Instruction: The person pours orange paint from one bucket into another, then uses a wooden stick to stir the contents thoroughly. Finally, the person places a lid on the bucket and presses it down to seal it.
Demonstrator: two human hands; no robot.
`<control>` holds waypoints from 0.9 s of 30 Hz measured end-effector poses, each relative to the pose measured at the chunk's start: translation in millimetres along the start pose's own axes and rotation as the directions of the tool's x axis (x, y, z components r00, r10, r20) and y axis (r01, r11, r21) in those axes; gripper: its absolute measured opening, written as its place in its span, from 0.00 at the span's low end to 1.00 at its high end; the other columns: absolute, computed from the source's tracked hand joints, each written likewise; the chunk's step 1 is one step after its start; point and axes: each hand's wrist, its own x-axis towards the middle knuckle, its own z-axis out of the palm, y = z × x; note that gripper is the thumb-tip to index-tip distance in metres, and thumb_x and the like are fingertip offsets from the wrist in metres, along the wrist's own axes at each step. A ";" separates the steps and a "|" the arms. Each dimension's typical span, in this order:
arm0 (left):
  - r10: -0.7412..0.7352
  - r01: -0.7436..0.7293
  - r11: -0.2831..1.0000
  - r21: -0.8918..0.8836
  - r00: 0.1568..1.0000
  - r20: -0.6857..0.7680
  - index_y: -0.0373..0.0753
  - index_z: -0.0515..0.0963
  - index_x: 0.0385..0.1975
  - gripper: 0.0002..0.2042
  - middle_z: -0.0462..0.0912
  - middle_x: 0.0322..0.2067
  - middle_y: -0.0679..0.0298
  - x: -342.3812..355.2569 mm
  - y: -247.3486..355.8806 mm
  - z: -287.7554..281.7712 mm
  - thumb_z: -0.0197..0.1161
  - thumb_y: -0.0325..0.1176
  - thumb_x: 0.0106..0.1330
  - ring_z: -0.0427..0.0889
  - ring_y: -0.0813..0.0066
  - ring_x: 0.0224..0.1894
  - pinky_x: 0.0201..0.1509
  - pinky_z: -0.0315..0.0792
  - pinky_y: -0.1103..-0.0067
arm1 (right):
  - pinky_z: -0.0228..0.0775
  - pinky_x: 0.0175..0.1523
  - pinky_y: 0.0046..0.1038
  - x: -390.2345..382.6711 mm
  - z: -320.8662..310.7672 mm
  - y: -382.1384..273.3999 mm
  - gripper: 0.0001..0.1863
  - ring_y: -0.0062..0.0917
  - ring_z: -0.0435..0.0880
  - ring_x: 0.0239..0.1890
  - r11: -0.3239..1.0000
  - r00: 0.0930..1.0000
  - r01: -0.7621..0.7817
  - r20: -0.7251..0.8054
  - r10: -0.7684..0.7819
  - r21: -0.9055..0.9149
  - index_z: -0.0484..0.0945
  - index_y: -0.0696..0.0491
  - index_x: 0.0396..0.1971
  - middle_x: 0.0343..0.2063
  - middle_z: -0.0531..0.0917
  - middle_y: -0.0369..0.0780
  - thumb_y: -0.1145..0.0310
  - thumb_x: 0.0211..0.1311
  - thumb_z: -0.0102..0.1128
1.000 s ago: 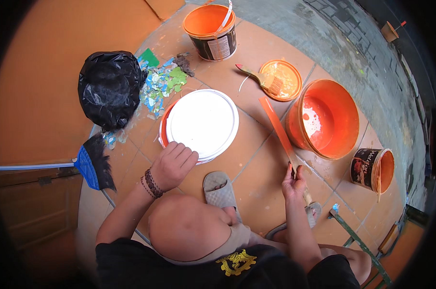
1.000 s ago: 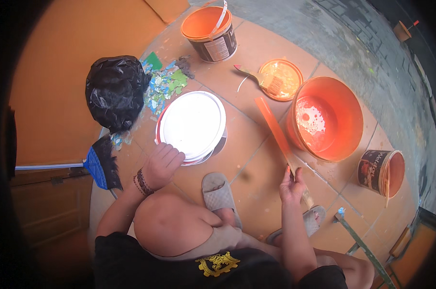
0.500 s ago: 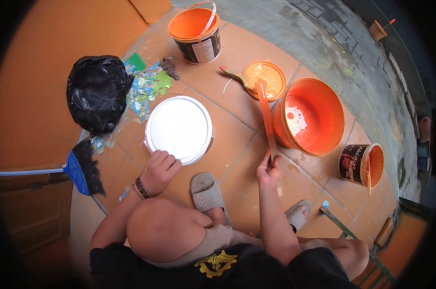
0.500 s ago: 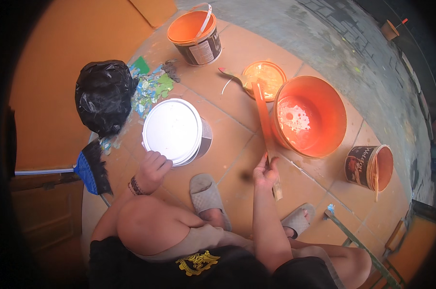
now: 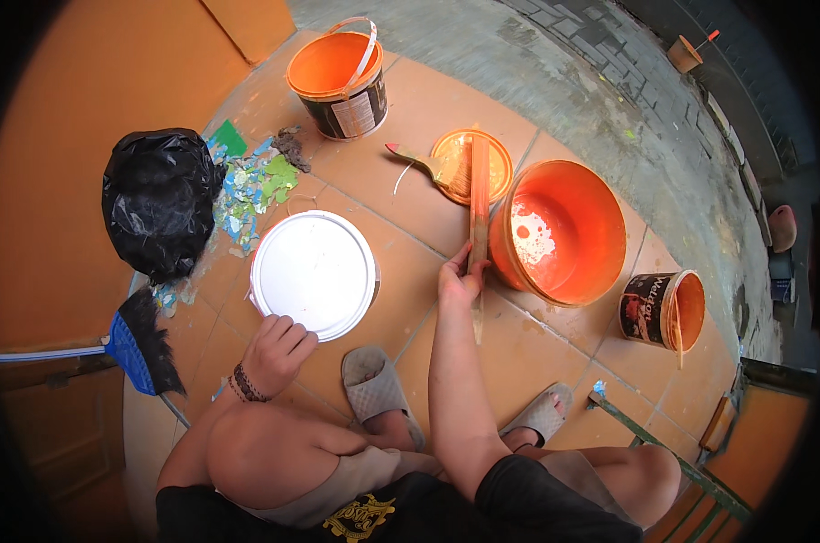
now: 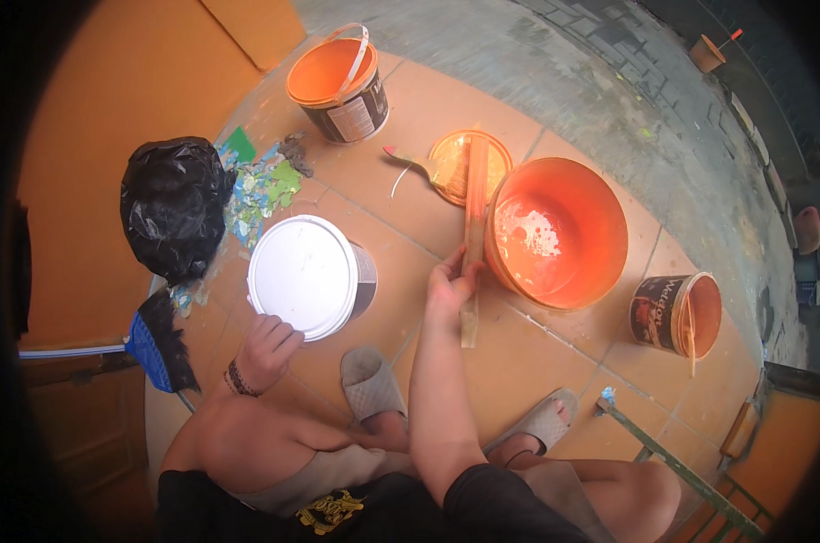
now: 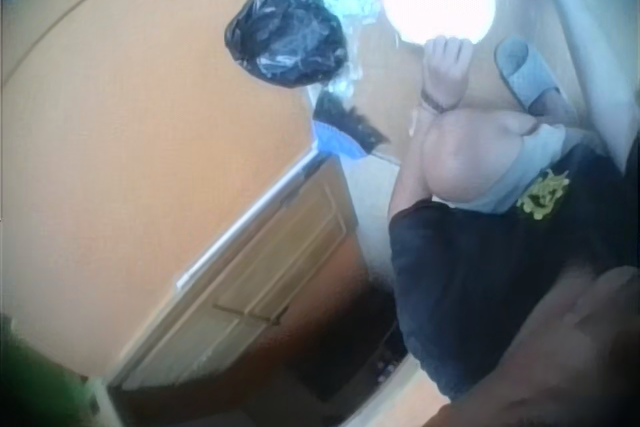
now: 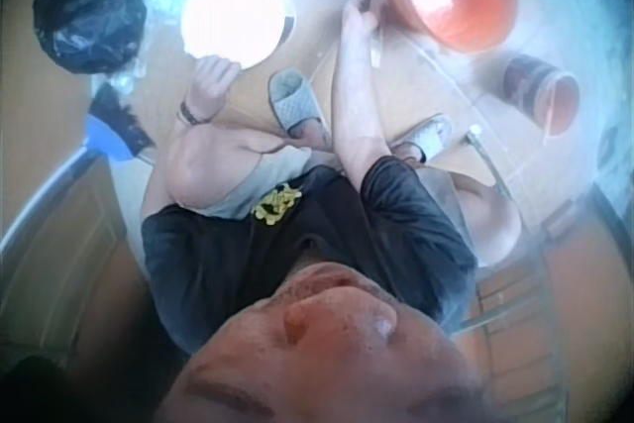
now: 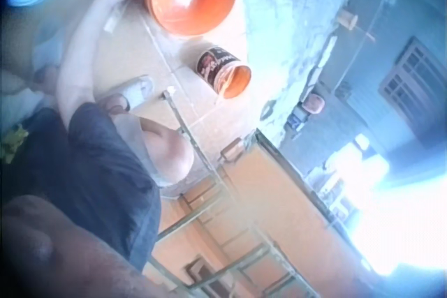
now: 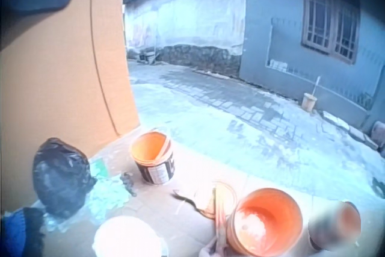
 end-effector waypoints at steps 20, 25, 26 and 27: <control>-0.186 0.160 0.978 -0.134 0.960 -0.210 0.34 0.76 0.28 0.08 0.71 0.28 0.61 -29.1 -7.4 11.0 0.65 0.24 0.47 0.72 0.63 0.35 0.39 0.65 0.71 | 0.79 0.53 0.36 17.1 -15.2 0.5 0.05 0.42 0.77 0.53 0.998 0.998 -0.040 -0.040 0.042 0.049 0.78 0.52 0.36 0.50 0.78 0.45 0.73 0.60 0.57; -0.183 0.155 0.980 -0.124 0.947 -0.265 0.35 0.76 0.28 0.11 0.72 0.28 0.61 -17.3 -10.0 12.1 0.68 0.25 0.43 0.74 0.62 0.34 0.39 0.65 0.71 | 0.79 0.54 0.34 18.8 -9.6 -19.6 0.08 0.40 0.77 0.51 0.964 0.983 -0.128 0.101 0.155 -0.232 0.76 0.55 0.38 0.45 0.78 0.45 0.72 0.59 0.60; -0.208 0.180 0.976 -0.125 0.941 -0.268 0.35 0.76 0.28 0.11 0.73 0.28 0.61 -22.2 -11.7 10.7 0.68 0.25 0.43 0.74 0.62 0.34 0.39 0.65 0.71 | 0.78 0.55 0.33 -7.5 -4.7 -12.6 0.10 0.39 0.78 0.50 0.910 0.978 -0.174 0.045 0.206 -0.375 0.74 0.55 0.41 0.44 0.78 0.44 0.70 0.61 0.59; -0.202 0.176 0.977 -0.120 0.943 -0.265 0.35 0.76 0.28 0.10 0.72 0.28 0.61 -25.5 -13.4 6.9 0.67 0.26 0.45 0.73 0.63 0.35 0.39 0.65 0.71 | 0.77 0.56 0.32 -35.4 1.4 -5.3 0.12 0.37 0.78 0.49 0.836 0.969 -0.219 -0.009 0.248 -0.504 0.72 0.55 0.45 0.42 0.78 0.44 0.68 0.63 0.58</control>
